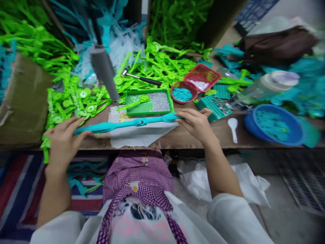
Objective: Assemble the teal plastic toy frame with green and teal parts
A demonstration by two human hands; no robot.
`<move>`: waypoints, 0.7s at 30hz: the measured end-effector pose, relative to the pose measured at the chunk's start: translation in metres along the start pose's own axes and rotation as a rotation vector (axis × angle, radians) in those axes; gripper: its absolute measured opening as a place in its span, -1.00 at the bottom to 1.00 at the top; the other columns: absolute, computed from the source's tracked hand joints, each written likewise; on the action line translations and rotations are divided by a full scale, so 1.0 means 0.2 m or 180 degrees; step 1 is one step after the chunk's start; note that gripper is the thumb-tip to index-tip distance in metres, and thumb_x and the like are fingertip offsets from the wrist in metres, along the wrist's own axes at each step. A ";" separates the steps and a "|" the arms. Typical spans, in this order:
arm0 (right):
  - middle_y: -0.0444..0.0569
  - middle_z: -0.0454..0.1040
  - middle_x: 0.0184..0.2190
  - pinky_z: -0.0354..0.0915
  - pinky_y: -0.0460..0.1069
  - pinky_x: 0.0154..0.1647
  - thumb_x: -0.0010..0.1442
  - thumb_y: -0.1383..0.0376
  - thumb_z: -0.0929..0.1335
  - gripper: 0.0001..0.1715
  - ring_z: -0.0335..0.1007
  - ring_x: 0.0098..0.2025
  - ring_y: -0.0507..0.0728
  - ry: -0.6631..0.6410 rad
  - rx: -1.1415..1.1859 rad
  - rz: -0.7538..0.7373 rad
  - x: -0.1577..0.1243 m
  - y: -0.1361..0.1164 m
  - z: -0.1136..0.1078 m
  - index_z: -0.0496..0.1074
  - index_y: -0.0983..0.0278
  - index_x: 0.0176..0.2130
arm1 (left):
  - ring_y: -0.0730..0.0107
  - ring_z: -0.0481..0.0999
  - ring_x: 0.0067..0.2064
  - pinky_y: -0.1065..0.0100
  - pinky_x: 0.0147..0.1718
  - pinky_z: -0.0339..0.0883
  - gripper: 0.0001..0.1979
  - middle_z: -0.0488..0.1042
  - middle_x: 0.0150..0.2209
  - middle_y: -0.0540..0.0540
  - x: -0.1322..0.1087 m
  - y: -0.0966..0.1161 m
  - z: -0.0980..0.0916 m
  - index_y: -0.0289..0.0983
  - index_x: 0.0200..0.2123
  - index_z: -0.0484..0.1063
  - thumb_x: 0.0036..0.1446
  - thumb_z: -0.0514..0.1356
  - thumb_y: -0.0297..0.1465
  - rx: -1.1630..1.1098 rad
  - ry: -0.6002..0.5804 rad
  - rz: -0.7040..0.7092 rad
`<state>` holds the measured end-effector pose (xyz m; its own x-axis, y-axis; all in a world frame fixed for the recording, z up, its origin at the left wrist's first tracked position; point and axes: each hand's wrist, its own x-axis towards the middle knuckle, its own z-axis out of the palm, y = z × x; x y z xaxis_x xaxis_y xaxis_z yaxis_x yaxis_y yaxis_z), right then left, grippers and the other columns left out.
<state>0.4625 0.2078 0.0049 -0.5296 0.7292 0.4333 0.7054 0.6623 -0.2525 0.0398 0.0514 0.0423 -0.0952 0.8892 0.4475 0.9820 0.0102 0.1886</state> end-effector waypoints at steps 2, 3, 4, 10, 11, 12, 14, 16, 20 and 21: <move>0.00 0.60 -0.09 0.15 0.13 0.03 0.31 0.10 0.32 -0.72 0.51 -0.05 0.18 -0.0116 0.0068 0.0072 0.02 -0.01 -0.02 0.55 0.15 -0.11 | 0.17 0.59 -0.09 0.20 -0.11 0.38 -0.69 0.61 -0.07 0.00 -0.03 -0.13 -0.02 0.01 0.02 0.52 0.23 0.21 -0.15 -0.0365 -0.0152 -0.0028; -0.01 0.61 -0.10 0.13 0.14 0.05 0.31 0.11 0.33 -0.73 0.51 -0.05 0.18 -0.0145 0.0142 0.0116 0.03 -0.01 -0.04 0.55 0.15 -0.12 | 0.26 0.60 -0.25 0.30 -0.26 0.39 -0.69 0.64 -0.17 0.03 -0.03 -0.18 -0.01 -0.01 -0.02 0.55 0.20 0.23 -0.11 -0.0563 -0.0027 -0.0051; -0.02 0.61 -0.10 0.11 0.15 0.08 0.30 0.12 0.33 -0.74 0.51 -0.05 0.18 -0.0114 0.0229 0.0193 0.03 0.00 -0.06 0.55 0.16 -0.12 | 0.37 0.53 -0.45 0.38 -0.45 0.32 -0.67 0.63 -0.33 0.05 -0.03 -0.22 0.01 -0.05 -0.07 0.59 0.18 0.23 -0.07 -0.0601 0.0137 0.0005; 0.02 0.57 0.01 0.32 0.12 0.04 0.24 -0.05 0.34 -0.49 0.48 0.02 0.19 0.0544 0.1253 0.0951 -0.07 0.20 -0.15 0.50 0.14 0.06 | 0.57 0.08 -0.73 0.45 -0.68 -0.08 -0.56 0.17 -0.77 0.14 0.05 -0.25 0.06 -0.21 -0.14 0.64 0.18 0.20 0.00 -0.0268 0.0454 0.0260; 0.02 0.58 -0.03 0.35 0.10 0.01 0.23 -0.08 0.33 -0.46 0.49 -0.02 0.18 0.0483 0.1477 0.1002 -0.09 0.24 -0.14 0.51 0.16 0.04 | 0.57 0.06 -0.73 0.45 -0.69 -0.09 -0.54 0.15 -0.78 0.15 0.06 -0.24 0.06 -0.21 -0.12 0.64 0.17 0.20 0.01 -0.0274 0.0431 0.0264; 0.01 0.60 -0.08 0.38 0.08 -0.02 0.22 -0.11 0.32 -0.45 0.50 -0.06 0.17 0.0421 0.1647 0.1049 -0.10 0.27 -0.13 0.54 0.17 0.00 | 0.57 0.05 -0.74 0.45 -0.69 -0.10 -0.54 0.14 -0.78 0.15 0.07 -0.24 0.05 -0.20 -0.11 0.63 0.17 0.20 0.01 -0.0283 0.0419 0.0248; -0.01 0.62 -0.15 0.39 0.07 -0.02 0.20 -0.13 0.33 -0.44 0.51 -0.10 0.16 0.0413 0.1840 0.1122 -0.11 0.30 -0.09 0.57 0.19 -0.07 | 0.56 0.07 -0.74 0.45 -0.69 -0.09 -0.54 0.14 -0.79 0.14 0.07 -0.23 0.05 -0.18 -0.10 0.63 0.15 0.20 0.02 -0.0309 0.0416 0.0186; -0.01 0.61 -0.13 0.38 0.07 0.01 0.19 -0.13 0.34 -0.45 0.49 -0.07 0.16 0.0535 0.1978 0.1175 -0.10 0.32 -0.04 0.57 0.19 -0.06 | 0.55 0.09 -0.74 0.44 -0.68 -0.07 -0.56 0.16 -0.79 0.14 0.08 -0.23 0.05 -0.15 -0.11 0.64 0.13 0.21 0.02 -0.0355 0.0408 0.0114; -0.04 0.59 -0.14 0.39 0.03 -0.07 0.17 -0.14 0.35 -0.45 0.48 -0.13 0.12 0.0839 0.2220 0.1231 -0.07 0.32 0.03 0.56 0.18 -0.07 | 0.51 0.11 -0.74 0.43 -0.68 -0.07 -0.60 0.20 -0.78 0.14 0.07 -0.23 0.04 -0.05 -0.18 0.63 0.11 0.20 0.05 -0.0370 0.0396 -0.0003; -0.05 0.58 -0.18 0.39 0.02 -0.10 0.17 -0.15 0.34 -0.45 0.48 -0.17 0.11 0.0922 0.2240 0.1225 -0.08 0.32 0.05 0.56 0.19 -0.11 | 0.49 0.14 -0.74 0.42 -0.68 -0.05 -0.61 0.22 -0.76 0.14 0.07 -0.23 0.02 -0.01 -0.19 0.62 0.11 0.18 0.06 -0.0370 0.0360 -0.0019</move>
<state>0.5113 0.2408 -0.0256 -0.1040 0.9162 0.3871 0.3036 0.3999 -0.8648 -0.0061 0.0656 0.0362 -0.1252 0.8320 0.5405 0.9565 -0.0434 0.2884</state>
